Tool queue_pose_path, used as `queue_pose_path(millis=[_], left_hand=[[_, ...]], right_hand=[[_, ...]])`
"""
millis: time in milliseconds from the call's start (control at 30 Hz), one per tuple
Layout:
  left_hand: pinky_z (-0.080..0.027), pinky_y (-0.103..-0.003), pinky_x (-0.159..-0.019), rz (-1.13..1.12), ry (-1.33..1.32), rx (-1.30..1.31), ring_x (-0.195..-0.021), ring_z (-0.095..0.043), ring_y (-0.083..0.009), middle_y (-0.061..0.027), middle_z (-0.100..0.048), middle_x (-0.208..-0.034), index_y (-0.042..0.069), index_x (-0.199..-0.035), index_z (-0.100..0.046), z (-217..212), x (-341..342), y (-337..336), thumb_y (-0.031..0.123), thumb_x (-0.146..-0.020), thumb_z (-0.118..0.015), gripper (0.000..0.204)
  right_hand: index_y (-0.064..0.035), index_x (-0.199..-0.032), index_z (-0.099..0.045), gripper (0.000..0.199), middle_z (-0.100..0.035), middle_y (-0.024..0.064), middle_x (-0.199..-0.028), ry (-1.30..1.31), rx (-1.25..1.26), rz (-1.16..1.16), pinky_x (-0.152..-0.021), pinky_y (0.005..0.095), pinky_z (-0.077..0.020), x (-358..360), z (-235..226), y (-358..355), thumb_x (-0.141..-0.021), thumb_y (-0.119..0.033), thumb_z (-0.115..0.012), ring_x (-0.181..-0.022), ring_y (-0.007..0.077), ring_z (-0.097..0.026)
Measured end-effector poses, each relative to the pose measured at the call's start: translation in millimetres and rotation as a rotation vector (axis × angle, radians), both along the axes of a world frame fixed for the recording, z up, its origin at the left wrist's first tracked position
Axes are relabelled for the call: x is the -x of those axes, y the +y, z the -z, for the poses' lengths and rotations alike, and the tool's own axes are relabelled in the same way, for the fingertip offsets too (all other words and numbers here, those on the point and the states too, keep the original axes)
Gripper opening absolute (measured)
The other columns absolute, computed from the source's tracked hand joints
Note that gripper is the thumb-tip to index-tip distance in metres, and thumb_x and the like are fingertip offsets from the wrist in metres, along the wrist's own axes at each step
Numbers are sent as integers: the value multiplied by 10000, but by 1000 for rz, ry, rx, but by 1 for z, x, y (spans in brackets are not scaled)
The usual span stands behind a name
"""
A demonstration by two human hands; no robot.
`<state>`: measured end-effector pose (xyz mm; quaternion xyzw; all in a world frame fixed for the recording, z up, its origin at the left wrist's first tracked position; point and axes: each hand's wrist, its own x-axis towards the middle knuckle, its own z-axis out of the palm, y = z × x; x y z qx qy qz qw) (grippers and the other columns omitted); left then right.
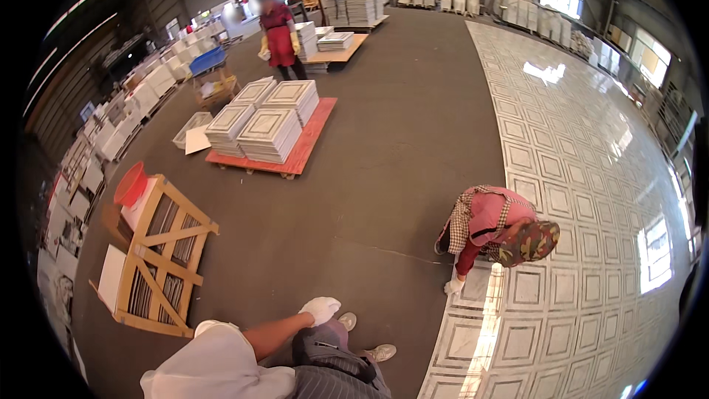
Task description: The person picks up square tiles from a stack and places them onto the floor to form a geometric pattern. They align each tile with adjacent ones and press down to secure placement. Other workers are also laying tiles nearby.
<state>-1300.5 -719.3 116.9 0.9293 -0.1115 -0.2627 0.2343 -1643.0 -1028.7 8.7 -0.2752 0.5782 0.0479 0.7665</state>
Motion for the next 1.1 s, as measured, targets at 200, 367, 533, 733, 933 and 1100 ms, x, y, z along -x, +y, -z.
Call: queue_pose_path(millis=[200,367,533,733,933,1100], left_hand=[[-445,-457,-960,-266,165,-87,-1127,-578,-356,-154,-648,-1167,112,-1089,-691,-5,7,64,402,-919,-426,428],[-441,-461,-966,-350,258,-115,-1133,-577,-364,-181,-641,-1174,87,-1108,-683,26,-6,143,412,-905,-421,465],[-442,-441,-976,-461,272,-88,-1142,-574,-356,-177,-630,-1200,82,-1140,-667,62,-51,215,391,-897,-425,462],[-440,-429,-984,-722,199,76,-1139,-579,-341,-153,-638,-1195,89,-1128,-670,19,-88,316,388,-891,-455,438],[-461,-417,-961,-933,202,102,-1130,-592,-334,-158,-651,-1168,81,-1097,-686,52,-90,408,373,-863,-505,415],[-460,-381,-961,-947,148,185,-1124,-601,-319,-168,-669,-1130,65,-1101,-687,64,-149,394,387,-851,-525,439]], right_hand=[[-162,-835,-549,248,-499,0,-611,-161,-184,-22,-448,311,-410,-60,16,-9,-971,-351,-463,-506,155,-499],[-123,-916,-590,183,-553,50,-674,-134,69,-277,-498,330,-448,-146,25,-2,-930,-272,-485,-583,186,-554],[-68,-1063,-636,240,-629,120,-764,-171,387,-584,-564,358,-503,-220,62,37,-871,-151,-518,-689,229,-631],[5,-919,-649,270,-679,170,-871,-130,916,-1410,-785,389,-467,-347,54,130,-877,-227,-516,-865,246,-638],[58,-1195,-611,441,-640,183,-1215,-210,868,-1256,-1003,310,-429,-489,-7,244,-894,-264,-595,-1163,256,-587],[56,-1319,-519,518,-613,189,-1260,-224,751,-1312,-1009,315,-429,-571,13,261,-912,-252,-605,-1187,245,-571]])
